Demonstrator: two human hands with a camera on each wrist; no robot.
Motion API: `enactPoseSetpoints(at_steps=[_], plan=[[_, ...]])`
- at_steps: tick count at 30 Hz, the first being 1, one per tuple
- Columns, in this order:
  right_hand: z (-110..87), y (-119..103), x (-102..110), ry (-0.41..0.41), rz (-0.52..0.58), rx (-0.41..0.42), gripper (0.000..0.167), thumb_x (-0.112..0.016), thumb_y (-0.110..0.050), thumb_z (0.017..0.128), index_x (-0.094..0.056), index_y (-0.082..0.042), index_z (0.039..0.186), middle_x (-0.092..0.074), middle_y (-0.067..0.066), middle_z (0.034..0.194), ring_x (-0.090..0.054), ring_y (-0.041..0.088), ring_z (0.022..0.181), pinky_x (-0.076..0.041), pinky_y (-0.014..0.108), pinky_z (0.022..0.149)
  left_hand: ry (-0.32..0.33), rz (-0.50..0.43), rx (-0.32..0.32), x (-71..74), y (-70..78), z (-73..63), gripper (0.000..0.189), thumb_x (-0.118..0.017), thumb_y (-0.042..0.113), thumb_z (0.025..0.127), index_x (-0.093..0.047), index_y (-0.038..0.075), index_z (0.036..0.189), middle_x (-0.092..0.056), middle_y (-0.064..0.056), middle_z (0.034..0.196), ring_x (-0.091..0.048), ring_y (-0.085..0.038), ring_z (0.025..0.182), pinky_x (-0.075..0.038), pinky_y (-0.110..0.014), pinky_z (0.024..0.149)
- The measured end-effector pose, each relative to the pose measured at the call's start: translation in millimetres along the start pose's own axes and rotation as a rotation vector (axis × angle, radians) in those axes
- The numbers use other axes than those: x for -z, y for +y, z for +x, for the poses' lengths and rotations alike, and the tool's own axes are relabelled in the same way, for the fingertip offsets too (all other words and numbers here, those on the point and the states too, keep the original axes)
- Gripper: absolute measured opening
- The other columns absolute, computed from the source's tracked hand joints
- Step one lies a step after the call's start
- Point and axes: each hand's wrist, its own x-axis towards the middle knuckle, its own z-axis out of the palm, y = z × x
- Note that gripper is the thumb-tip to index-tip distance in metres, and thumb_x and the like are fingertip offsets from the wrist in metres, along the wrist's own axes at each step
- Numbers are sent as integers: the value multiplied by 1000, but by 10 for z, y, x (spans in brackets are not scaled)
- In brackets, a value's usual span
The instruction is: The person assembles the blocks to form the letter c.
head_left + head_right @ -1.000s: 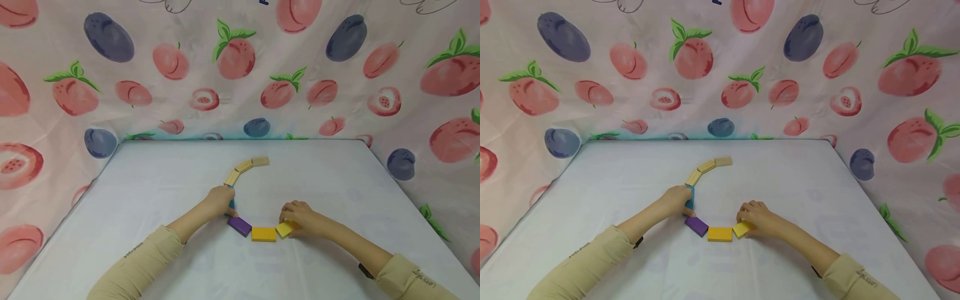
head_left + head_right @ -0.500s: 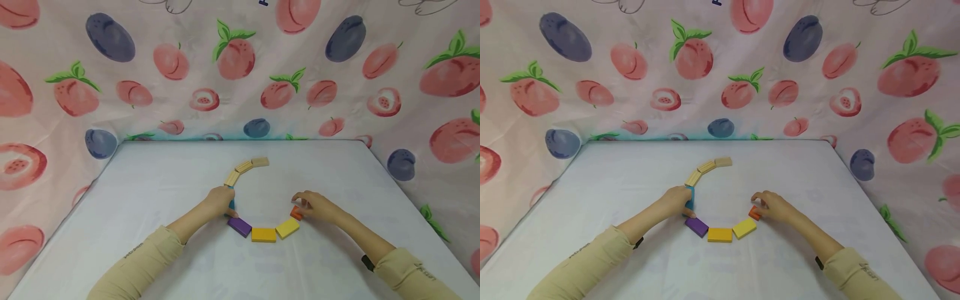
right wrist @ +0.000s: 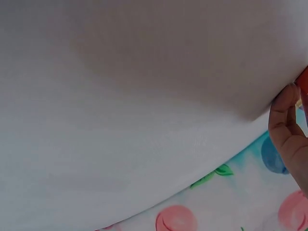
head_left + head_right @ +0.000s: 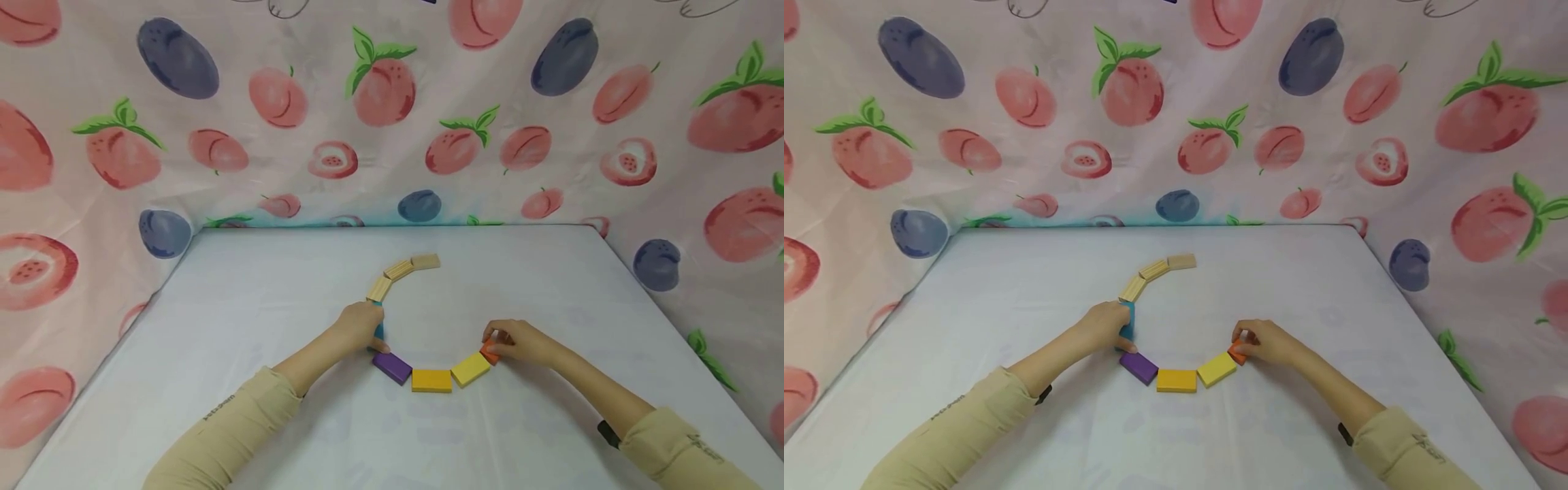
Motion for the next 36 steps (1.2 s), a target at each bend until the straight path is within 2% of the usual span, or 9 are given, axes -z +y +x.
enactPoseSetpoints(at_steps=[10, 20, 27, 31, 36], plan=[[-13, 20, -16, -3, 16, 17, 11, -63, -10, 89, -59, -7, 99, -58, 0, 78, -46, 8, 67, -41, 19, 60, -1, -10, 11, -2, 8, -7, 49, -80, 40, 67, -64, 0, 92, -61, -8, 81, -48, -16, 71, -50, -31, 71], [22, 30, 20, -65, 22, 46, 14, -61, -8, 90, -58, -6, 103, -51, -3, 72, -41, 6, 62, -36, 17, 57, -12, -9, 11, 15, -15, 13, 48, -80, 40, 67, -63, 1, 89, -59, -6, 78, -46, -15, 69, -48, -30, 68], [63, 66, 63, -89, 50, 37, 18, -56, -16, 95, -55, -4, 108, -49, -2, 71, -41, 5, 61, -36, 18, 56, 0, 3, -2, 29, -45, 28, 48, -81, 41, 67, -62, 2, 87, -58, -6, 77, -46, -15, 68, -47, -29, 66], [83, 101, 90, -106, 89, 6, 19, -54, -15, 95, -53, -3, 110, -50, 0, 75, -44, 7, 64, -38, 19, 58, 5, 12, -22, 21, -77, 47, 50, -80, 43, 69, -62, 1, 92, -60, -6, 80, -47, -15, 69, -48, -29, 67], [132, 173, 129, -157, 274, -128, 19, -50, -14, 96, -51, 0, 109, -52, 2, 79, -48, 13, 72, -43, 23, 65, 8, 36, -35, 29, -109, 61, 51, -80, 44, 70, -63, 2, 94, -61, -5, 80, -48, -14, 70, -48, -29, 68]])
